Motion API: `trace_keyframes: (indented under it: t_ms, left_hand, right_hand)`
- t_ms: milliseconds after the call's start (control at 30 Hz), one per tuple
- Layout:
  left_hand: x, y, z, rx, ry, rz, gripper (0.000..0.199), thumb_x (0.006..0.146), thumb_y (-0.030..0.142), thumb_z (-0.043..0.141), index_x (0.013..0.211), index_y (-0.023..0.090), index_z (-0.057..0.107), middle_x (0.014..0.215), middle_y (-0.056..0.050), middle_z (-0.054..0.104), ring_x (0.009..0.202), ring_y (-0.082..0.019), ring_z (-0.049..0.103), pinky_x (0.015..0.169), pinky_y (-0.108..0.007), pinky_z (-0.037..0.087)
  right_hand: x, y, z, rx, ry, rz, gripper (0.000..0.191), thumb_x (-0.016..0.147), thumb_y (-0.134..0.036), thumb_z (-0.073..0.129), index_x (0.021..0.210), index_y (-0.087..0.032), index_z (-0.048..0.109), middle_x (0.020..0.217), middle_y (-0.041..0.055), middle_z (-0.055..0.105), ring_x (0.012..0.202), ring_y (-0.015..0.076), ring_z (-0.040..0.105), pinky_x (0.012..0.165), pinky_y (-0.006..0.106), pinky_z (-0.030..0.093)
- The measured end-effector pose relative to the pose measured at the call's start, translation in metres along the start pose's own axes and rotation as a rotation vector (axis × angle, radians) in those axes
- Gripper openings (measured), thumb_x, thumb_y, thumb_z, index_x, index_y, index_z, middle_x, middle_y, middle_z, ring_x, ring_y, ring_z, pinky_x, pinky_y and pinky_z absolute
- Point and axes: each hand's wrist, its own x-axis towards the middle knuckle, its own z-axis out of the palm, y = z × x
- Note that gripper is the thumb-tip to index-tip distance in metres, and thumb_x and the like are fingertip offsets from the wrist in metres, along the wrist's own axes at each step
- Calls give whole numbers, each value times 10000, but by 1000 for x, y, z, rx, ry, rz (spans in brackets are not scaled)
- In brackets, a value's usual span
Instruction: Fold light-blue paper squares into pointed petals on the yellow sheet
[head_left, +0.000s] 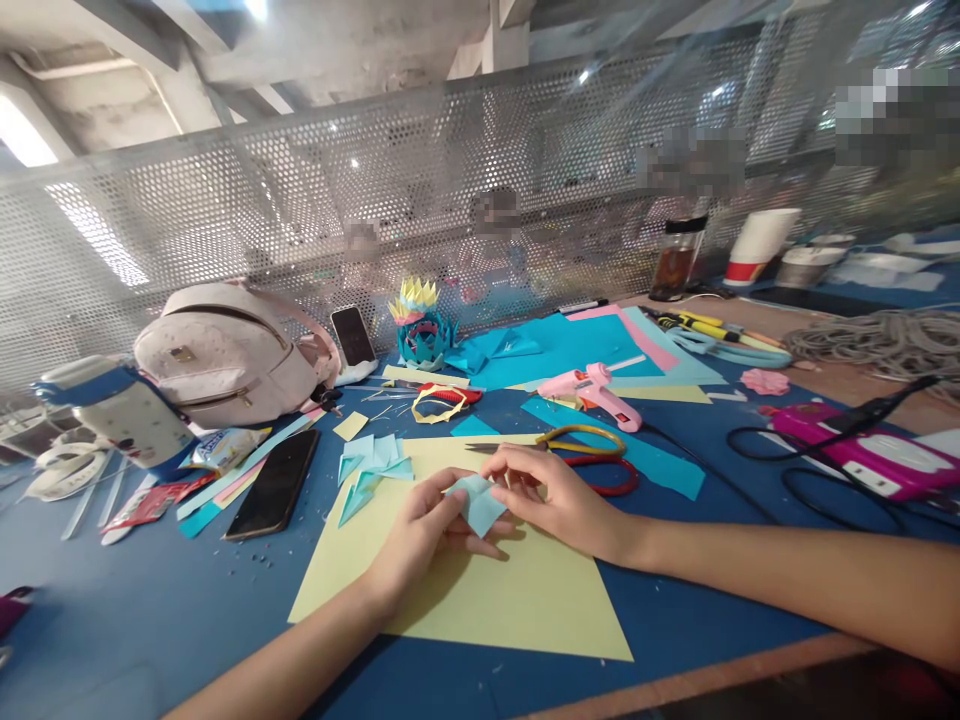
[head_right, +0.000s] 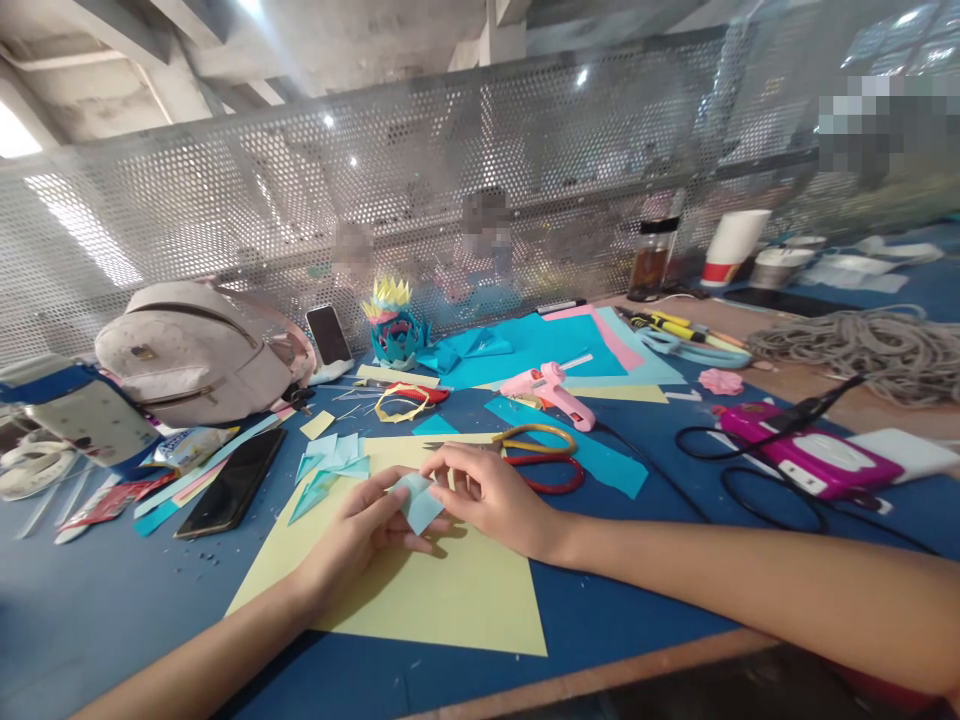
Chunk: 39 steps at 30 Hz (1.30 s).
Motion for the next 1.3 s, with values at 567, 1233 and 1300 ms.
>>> trace_keyframes:
  t_ms: [567,1233,1300]
  left_hand:
    - [3,-2,-5,-88,34,30,376,895,458,724,1133,176,651,1027,-76,691,859,-211,728,781,-361,631]
    - [2,-1,-5,143,267,133,517,746,404,867,1100,167,574,832,-13,712,636,-125,685,681,-261,574]
    - [3,-1,-8,183,335,178,493,735,388,865,1087,184,585,754,44,650,602,-89,636,623,-207,535]
  right_hand:
    - [-1,-3,-1,19,-61,-146,270,938,-127,550,1060,-231,767,1137,69,688,1066,199,632,858,295,556]
    - [2,1,-1,80,-49,-99,253,923,-134,503,1021,-207,725,1085,65,651,937,165,632,704,230,486]
    - [2,1,0,88,-72,-72,217,906,-158,551,1041,-205,714,1096,60,622,818,128,617,650,212,486]
